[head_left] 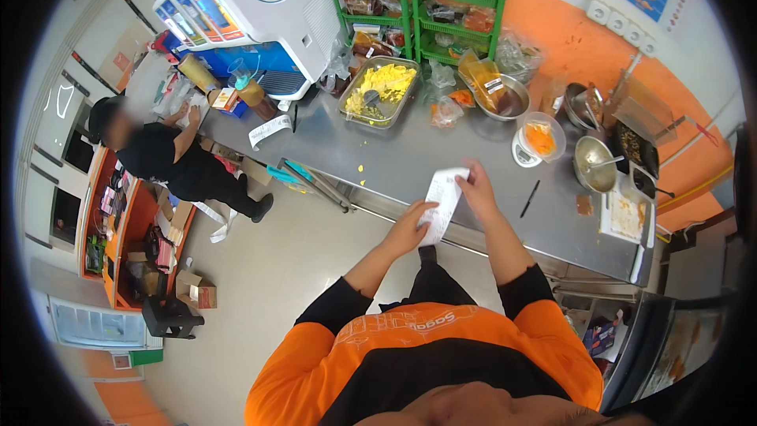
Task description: The person scoops cooked rice into a paper food container, then adds fried chicken pieces and scrambled eggs from metal trays. They handle printed order receipts, placing them on a warming cabinet, and retrieve napkins from a dispenser to complete the order.
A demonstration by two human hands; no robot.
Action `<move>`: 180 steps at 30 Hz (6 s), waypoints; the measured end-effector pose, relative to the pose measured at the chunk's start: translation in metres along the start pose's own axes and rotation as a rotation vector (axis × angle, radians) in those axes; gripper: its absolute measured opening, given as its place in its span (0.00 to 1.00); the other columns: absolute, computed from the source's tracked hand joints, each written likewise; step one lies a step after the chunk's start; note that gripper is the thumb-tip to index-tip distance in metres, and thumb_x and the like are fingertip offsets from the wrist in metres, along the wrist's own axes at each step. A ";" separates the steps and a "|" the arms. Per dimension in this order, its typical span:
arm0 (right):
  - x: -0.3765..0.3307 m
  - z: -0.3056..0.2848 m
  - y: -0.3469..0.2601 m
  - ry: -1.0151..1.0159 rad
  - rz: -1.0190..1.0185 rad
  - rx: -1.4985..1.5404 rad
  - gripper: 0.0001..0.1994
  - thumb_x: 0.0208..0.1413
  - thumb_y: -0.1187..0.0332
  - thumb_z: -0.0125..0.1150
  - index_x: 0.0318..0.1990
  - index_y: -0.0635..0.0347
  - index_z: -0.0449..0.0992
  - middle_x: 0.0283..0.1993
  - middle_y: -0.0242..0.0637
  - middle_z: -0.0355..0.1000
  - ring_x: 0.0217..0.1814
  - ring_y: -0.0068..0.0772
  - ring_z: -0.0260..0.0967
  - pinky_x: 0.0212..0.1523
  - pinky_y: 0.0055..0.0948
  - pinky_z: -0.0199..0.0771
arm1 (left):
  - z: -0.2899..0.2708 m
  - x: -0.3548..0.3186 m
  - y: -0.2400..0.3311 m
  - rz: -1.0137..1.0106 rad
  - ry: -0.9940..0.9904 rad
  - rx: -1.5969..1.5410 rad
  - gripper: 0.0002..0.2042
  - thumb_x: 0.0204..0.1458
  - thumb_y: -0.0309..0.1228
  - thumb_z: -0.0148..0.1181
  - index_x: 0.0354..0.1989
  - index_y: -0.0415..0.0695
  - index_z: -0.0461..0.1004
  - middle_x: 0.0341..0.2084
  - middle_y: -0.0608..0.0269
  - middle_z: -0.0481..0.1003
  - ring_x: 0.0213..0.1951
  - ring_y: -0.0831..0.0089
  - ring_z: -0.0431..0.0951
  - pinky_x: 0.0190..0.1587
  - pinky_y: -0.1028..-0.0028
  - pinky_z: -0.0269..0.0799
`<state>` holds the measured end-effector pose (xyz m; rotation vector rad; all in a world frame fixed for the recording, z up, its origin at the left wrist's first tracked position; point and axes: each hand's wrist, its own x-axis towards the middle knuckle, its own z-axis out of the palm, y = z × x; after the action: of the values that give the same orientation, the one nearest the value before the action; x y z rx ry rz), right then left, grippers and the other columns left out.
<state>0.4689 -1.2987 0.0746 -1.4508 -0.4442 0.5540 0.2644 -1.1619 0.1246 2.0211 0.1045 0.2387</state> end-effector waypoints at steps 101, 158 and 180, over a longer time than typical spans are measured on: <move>-1.312 -0.330 0.370 2.165 0.821 -0.965 0.15 0.63 0.64 0.62 0.51 0.66 0.79 0.51 0.52 0.79 0.56 0.50 0.76 0.58 0.41 0.75 | 1.015 -0.774 0.245 1.642 -1.468 0.427 0.32 0.55 0.38 0.68 0.69 0.43 0.66 0.63 0.42 0.70 0.64 0.48 0.71 0.65 0.59 0.66; -1.210 0.063 0.070 2.456 -0.028 0.435 0.10 0.73 0.66 0.48 0.41 0.61 0.72 0.36 0.30 0.70 0.41 0.21 0.65 0.46 0.27 0.69 | 0.715 -0.759 0.355 0.116 -2.409 0.192 0.44 0.66 0.39 0.59 0.79 0.55 0.31 0.71 0.51 0.56 0.72 0.60 0.58 0.71 0.57 0.58; -1.674 -0.343 -0.232 0.959 1.188 -1.138 0.23 0.53 0.58 0.73 0.54 0.51 0.76 0.61 0.35 0.70 0.62 0.46 0.71 0.56 0.47 0.73 | 0.790 -0.884 0.619 -0.857 -2.623 -0.661 0.46 0.61 0.68 0.45 0.78 0.45 0.47 0.75 0.55 0.54 0.73 0.57 0.58 0.73 0.53 0.56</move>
<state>-0.6425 -2.5861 0.3571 -2.8051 1.1571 0.4044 -0.4487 -2.2886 0.2295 0.2214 -0.6325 -2.3463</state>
